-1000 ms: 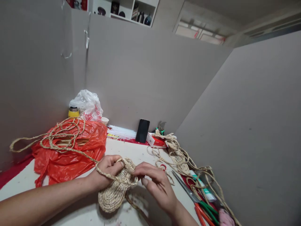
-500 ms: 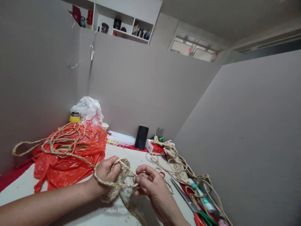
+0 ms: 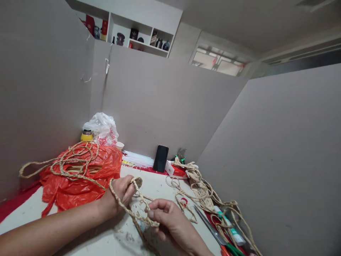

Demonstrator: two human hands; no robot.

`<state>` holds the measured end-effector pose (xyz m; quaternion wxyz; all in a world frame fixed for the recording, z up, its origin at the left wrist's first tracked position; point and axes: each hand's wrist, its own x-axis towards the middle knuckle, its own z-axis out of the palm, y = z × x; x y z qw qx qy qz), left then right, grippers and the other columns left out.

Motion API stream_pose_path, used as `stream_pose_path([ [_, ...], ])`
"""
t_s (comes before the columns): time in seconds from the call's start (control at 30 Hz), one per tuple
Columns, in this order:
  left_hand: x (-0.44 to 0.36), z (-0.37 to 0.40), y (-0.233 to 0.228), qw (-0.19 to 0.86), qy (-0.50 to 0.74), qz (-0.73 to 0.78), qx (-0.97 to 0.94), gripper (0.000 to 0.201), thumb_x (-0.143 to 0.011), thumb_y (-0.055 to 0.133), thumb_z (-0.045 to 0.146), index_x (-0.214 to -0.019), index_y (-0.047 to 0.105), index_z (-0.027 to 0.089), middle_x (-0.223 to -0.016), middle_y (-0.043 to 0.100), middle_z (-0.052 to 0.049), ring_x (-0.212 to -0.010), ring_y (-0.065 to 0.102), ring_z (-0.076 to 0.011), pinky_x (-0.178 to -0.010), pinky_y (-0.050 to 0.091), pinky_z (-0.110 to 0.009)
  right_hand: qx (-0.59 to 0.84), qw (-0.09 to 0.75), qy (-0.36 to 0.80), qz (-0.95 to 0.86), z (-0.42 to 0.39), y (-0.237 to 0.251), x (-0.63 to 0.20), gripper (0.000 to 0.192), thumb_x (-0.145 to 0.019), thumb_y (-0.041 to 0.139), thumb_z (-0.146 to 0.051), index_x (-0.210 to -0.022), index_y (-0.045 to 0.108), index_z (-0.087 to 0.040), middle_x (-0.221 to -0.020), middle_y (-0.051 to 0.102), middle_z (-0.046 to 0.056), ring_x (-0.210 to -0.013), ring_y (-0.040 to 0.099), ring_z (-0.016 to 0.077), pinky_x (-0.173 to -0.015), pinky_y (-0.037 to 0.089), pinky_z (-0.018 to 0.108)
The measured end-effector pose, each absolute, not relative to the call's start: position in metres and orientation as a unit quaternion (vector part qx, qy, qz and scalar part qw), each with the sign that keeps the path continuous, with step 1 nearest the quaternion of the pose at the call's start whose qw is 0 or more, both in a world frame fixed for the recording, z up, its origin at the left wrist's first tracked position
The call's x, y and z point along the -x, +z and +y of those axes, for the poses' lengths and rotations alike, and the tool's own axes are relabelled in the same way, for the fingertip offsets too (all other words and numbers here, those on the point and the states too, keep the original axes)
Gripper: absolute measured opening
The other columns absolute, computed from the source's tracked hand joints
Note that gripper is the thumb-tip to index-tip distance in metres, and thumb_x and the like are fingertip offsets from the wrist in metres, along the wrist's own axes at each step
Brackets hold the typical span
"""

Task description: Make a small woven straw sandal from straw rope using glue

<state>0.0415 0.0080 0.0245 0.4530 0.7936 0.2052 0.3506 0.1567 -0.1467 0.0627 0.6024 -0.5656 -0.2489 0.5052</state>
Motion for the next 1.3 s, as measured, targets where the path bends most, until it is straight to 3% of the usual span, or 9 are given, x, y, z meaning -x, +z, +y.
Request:
stream_pose_path([
  [0.07, -0.043, 0.006, 0.026, 0.453, 0.341, 0.195, -0.8, 0.026, -0.086, 0.045, 0.036, -0.072, 0.057, 0.018, -0.058, 0.049, 0.002, -0.056, 0.044, -0.0125, -0.057, 0.032, -0.024, 0.595, 0.587, 0.456, -0.305, -0.147, 0.059, -0.167, 0.028, -0.057, 0.082, -0.033, -0.069, 0.065, -0.013, -0.056, 0.063, 0.0, -0.035, 0.044, 0.0049, -0.035, 0.033, 0.016],
  [0.17, -0.046, 0.002, 0.03, 0.541, 0.291, 0.167, -0.771, 0.028, -0.086, 0.044, 0.037, -0.07, 0.055, 0.016, -0.059, 0.048, 0.003, -0.055, 0.043, -0.0112, -0.054, 0.033, -0.023, 0.612, 0.574, 0.403, -0.365, -0.145, 0.052, -0.182, 0.029, -0.063, 0.08, -0.038, -0.074, 0.07, -0.013, -0.056, 0.061, -0.002, -0.04, 0.046, 0.0056, -0.038, 0.037, 0.017],
  [0.3, -0.047, -0.003, 0.036, 0.672, 0.213, 0.147, -0.694, 0.031, -0.081, 0.053, 0.043, -0.074, 0.057, 0.014, -0.06, 0.049, 0.004, -0.054, 0.043, -0.0094, -0.053, 0.034, -0.021, 0.615, 0.581, 0.371, -0.384, -0.144, 0.051, -0.19, 0.028, -0.064, 0.08, -0.037, -0.076, 0.07, -0.015, -0.054, 0.058, -0.004, -0.045, 0.049, 0.0081, -0.042, 0.043, 0.019],
  [0.47, -0.047, -0.007, 0.042, 0.745, 0.184, 0.142, -0.625, 0.033, -0.076, 0.061, 0.046, -0.072, 0.057, 0.013, -0.06, 0.052, 0.003, -0.052, 0.044, -0.0082, -0.052, 0.034, -0.02, 0.6, 0.594, 0.376, -0.382, -0.144, 0.059, -0.186, 0.027, -0.06, 0.082, -0.035, -0.068, 0.066, -0.015, -0.05, 0.061, -0.003, -0.045, 0.052, 0.0089, -0.044, 0.043, 0.019],
  [0.77, -0.048, -0.009, 0.037, 0.776, 0.191, 0.142, -0.585, 0.032, -0.072, 0.066, 0.044, -0.072, 0.059, 0.012, -0.06, 0.058, 0.001, -0.053, 0.05, -0.0091, -0.054, 0.038, -0.021, 0.594, 0.601, 0.377, -0.38, -0.144, 0.053, -0.186, 0.028, -0.062, 0.081, -0.037, -0.07, 0.066, -0.014, -0.05, 0.063, -0.001, -0.045, 0.054, 0.0089, -0.044, 0.044, 0.019],
  [1.03, -0.047, -0.013, 0.042, 0.793, 0.2, 0.135, -0.56, 0.033, -0.07, 0.07, 0.044, -0.072, 0.062, 0.013, -0.062, 0.062, 0.0, -0.056, 0.054, -0.0099, -0.058, 0.042, -0.021, 0.511, 0.65, 0.439, -0.351, -0.143, 0.054, -0.186, 0.041, -0.056, 0.086, -0.026, -0.079, 0.053, -0.02, -0.06, 0.061, -0.007, -0.047, 0.055, 0.0085, -0.038, 0.042, 0.016],
  [1.3, -0.045, -0.019, 0.047, 0.796, 0.196, 0.143, -0.555, 0.032, -0.07, 0.07, 0.044, -0.073, 0.064, 0.013, -0.066, 0.066, -0.002, -0.057, 0.058, -0.0114, -0.057, 0.044, -0.021, 0.536, 0.616, 0.487, -0.31, -0.138, 0.046, -0.194, 0.034, -0.053, 0.086, -0.028, -0.075, 0.066, -0.012, -0.054, 0.061, -0.003, -0.043, 0.052, 0.0069, -0.033, 0.04, 0.014],
])
